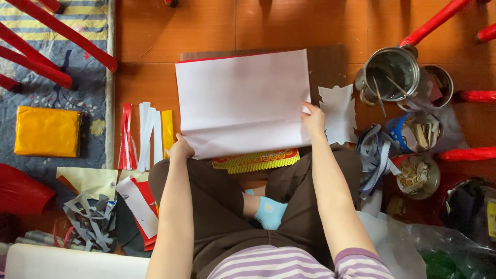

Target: Folding and cutting paper into smaller rectangular pieces using scissors

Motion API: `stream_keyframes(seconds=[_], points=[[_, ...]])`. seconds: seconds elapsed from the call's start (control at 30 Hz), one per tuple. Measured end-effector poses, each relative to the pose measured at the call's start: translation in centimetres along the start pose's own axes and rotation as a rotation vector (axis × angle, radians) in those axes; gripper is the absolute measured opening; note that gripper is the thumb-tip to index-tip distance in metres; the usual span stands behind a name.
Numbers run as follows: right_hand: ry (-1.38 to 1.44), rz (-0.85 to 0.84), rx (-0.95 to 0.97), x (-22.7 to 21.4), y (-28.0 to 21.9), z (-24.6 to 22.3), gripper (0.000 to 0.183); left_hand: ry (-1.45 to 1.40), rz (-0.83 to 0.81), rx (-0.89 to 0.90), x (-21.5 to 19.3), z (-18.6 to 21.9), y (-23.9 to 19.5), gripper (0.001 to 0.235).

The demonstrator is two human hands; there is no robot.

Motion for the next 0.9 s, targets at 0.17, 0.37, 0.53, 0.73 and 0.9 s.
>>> stream_keyframes(seconds=[0.17,0.37,0.53,0.73,0.9], points=[[-0.005,-0.011,0.041,-0.4,-0.3,-0.9,0.045,0.046,0.177,-0.026,1.6,-1.3,3.3,0.106],[0.001,-0.012,0.097,-0.5,-0.4,-0.8,0.046,0.438,1.255,0.175,2.0,5.7,6.6,0.042],[-0.033,-0.032,0.085,-0.1,0.1,0.3,0.046,0.210,0.941,0.711,1.6,17.8,-12.2,0.069],[-0.020,-0.016,0.110,-0.2,0.2,0.2,0.046,0.077,0.629,0.705,6.0,19.3,-8.7,0.066],[0.007,-0.020,0.126,-0.2,-0.5,-0.8,0.046,0.071,0.618,0.701,5.9,19.2,-9.5,0.060]])
Point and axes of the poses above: each hand's wrist, its own y-axis towards the middle knuckle, its own x-axis out of the palm, z = x × y, the point moved 6 cm from there along y, towards the middle knuckle, and after that the axes turned 7 degrees about y, right-handed, at the moved point
